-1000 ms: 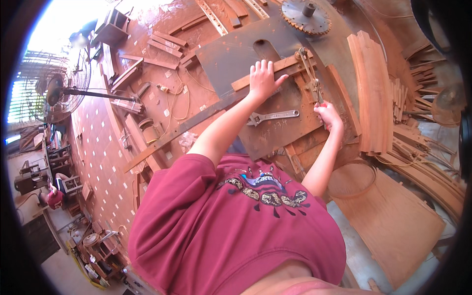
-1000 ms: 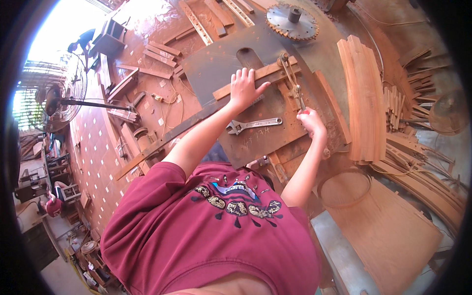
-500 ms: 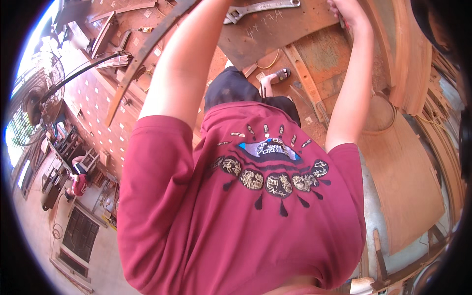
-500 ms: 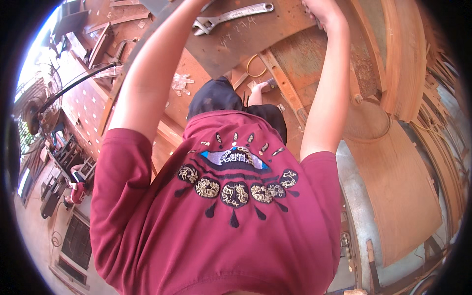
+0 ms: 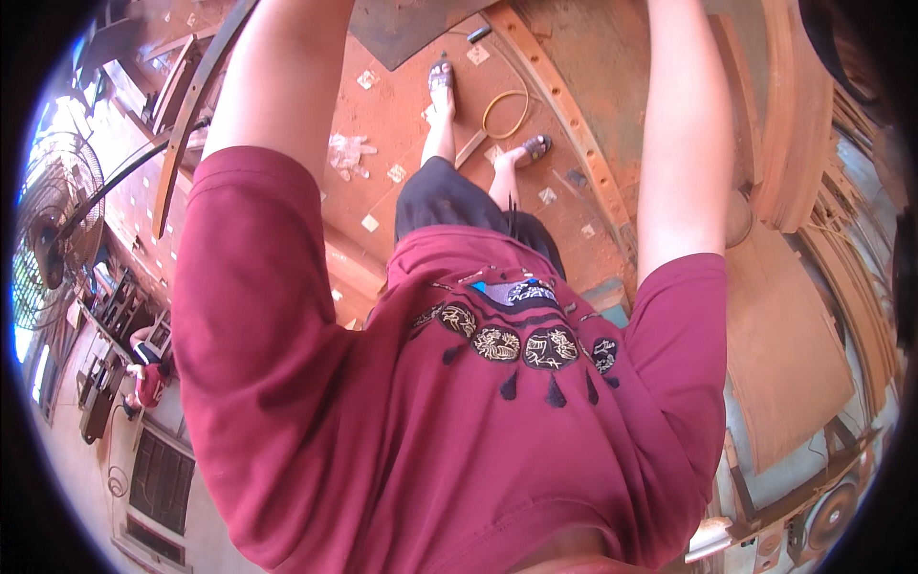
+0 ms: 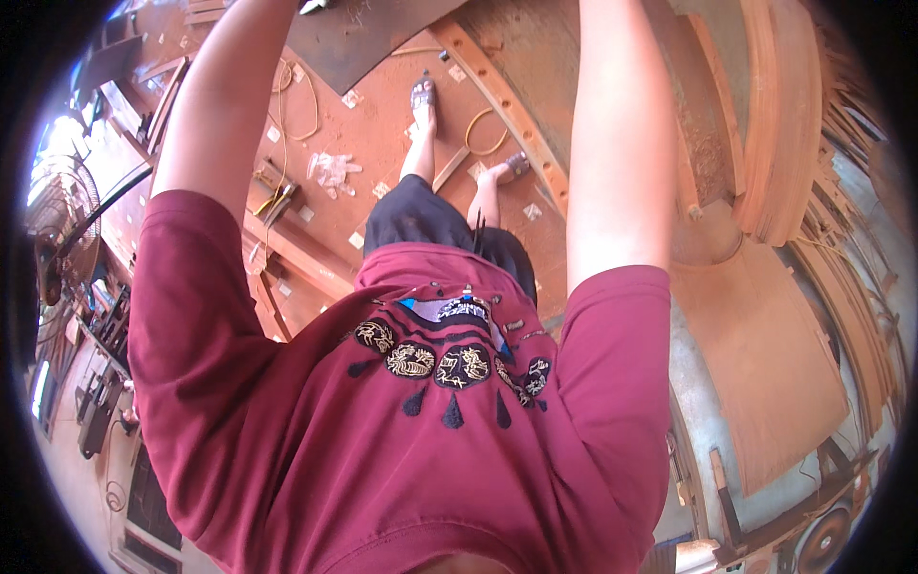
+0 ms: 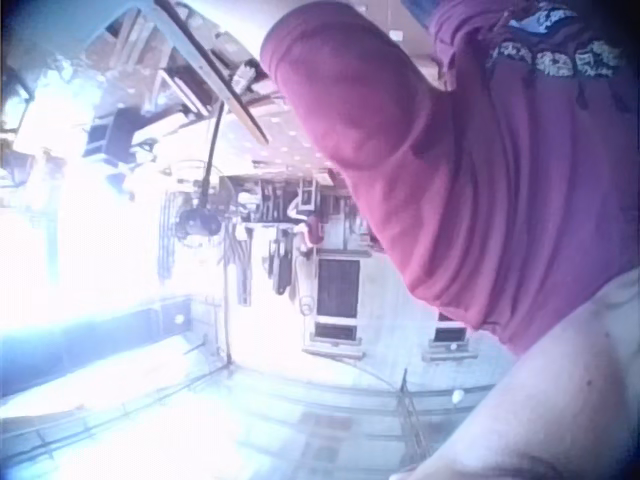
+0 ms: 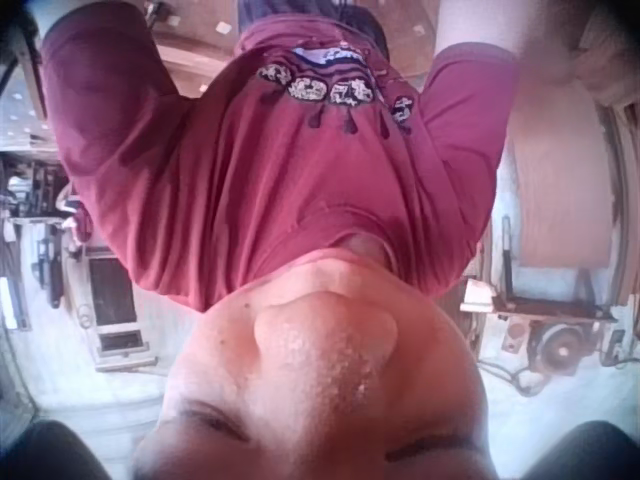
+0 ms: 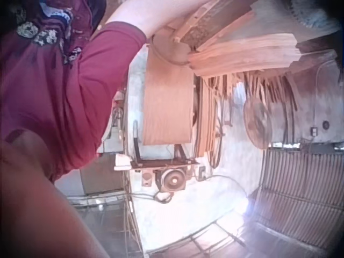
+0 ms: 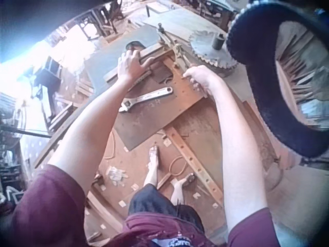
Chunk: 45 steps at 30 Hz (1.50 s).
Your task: The person uses a table saw to cut thin wooden strips. They guide the wood through the saw blade with both hands, then remove the cut pieces and place them aside. The process is repeated with several pieces of wood.
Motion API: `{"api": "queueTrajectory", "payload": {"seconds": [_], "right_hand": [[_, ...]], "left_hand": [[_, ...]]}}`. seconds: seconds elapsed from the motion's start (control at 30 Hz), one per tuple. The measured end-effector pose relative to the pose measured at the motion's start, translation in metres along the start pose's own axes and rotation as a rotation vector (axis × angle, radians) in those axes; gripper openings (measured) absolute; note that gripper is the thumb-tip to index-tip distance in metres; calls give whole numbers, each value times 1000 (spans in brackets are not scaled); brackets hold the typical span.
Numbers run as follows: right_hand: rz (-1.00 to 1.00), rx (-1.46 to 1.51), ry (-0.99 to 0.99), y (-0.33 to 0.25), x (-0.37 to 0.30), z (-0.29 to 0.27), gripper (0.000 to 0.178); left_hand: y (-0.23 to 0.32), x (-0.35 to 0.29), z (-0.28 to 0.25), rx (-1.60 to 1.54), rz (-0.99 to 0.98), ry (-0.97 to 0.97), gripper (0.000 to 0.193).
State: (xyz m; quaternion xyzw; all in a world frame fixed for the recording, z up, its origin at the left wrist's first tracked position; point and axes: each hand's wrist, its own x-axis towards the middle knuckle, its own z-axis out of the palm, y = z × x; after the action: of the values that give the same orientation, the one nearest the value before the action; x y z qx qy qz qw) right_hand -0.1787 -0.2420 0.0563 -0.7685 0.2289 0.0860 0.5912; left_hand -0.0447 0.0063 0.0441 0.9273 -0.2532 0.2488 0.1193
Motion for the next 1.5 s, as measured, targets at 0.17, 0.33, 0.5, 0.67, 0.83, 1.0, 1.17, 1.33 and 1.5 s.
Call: {"api": "queueTrajectory", "payload": {"seconds": [0.17,0.33,0.5,0.67,0.83,1.0,1.17,1.33,1.5], "right_hand": [[91,-89,-20,7,-4,-5,22],[10,-16,-10,13,-27,-5,18],[40,-23,-70,25,-60,-25,8],[31,12,-87,56,-101,-44,5],[35,11,-34,79,-152,-66,9],[48,-13,-5,91,-208,-76,8],[-8,-101,27,150,-232,-101,9],[101,-21,36,181,-269,-133,5],[121,-187,70,175,-283,-132,10]], "left_hand": [[3,-6,1,-40,-25,-22,66],[3,-13,21,70,6,24,77],[34,-37,6,47,38,68,71],[75,-73,-6,82,11,5,75],[123,-107,-27,36,8,15,73],[158,-147,-53,42,-54,-51,76],[196,-184,-69,9,-31,91,75],[246,-201,-78,-135,-17,-38,70],[254,-218,-101,-130,-56,-65,68]]}}
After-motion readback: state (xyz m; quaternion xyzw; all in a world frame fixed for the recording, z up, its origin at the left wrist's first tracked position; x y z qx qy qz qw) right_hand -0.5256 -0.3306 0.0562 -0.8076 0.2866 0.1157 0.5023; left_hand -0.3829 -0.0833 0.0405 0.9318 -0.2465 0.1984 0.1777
